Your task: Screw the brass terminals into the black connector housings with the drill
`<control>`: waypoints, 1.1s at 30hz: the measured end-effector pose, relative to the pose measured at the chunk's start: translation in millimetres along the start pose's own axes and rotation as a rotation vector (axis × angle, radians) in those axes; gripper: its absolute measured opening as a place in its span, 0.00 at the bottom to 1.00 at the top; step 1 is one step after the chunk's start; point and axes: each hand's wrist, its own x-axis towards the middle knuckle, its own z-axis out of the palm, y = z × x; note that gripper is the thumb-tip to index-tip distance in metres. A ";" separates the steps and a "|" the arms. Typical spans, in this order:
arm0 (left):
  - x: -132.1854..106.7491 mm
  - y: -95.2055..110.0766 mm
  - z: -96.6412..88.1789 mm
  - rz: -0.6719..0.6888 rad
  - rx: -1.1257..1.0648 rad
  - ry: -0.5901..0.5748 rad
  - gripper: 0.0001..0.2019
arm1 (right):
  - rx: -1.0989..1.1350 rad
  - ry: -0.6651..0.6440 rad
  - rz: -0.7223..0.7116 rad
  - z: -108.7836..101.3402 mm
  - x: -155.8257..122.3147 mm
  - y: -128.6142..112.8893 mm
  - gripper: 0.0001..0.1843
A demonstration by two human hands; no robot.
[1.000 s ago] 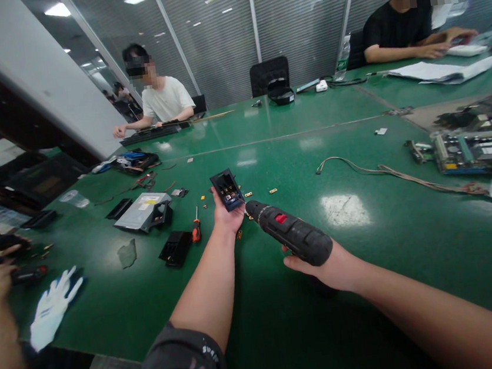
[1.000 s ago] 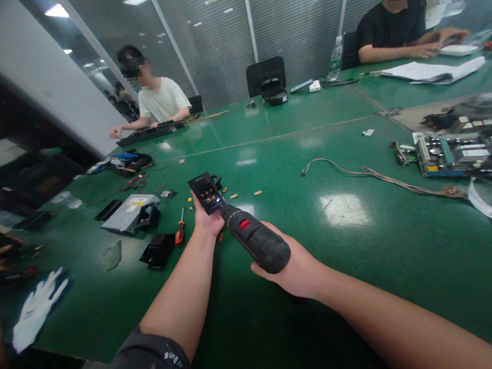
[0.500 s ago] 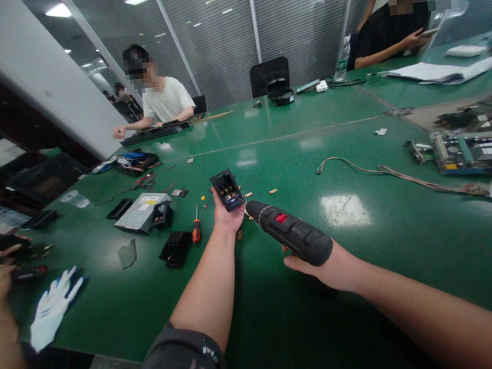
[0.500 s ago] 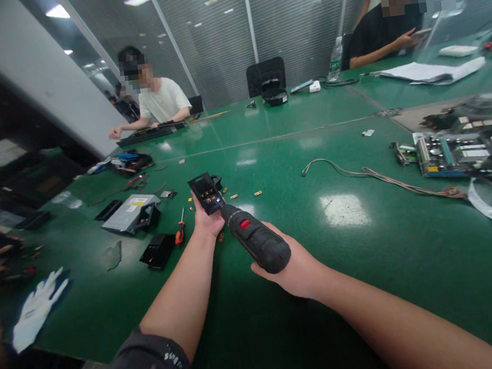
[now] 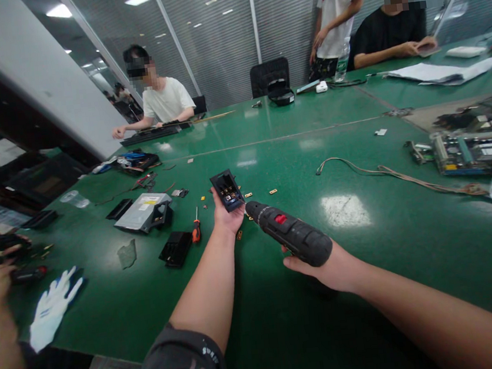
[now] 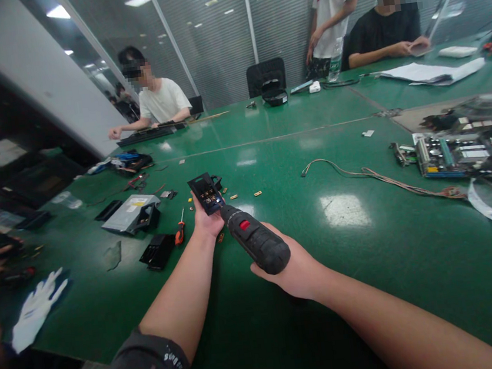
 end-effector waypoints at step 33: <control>-1.6 0.1 1.6 0.016 0.026 0.003 0.33 | 0.003 0.008 -0.004 0.9 -0.5 3.3 0.23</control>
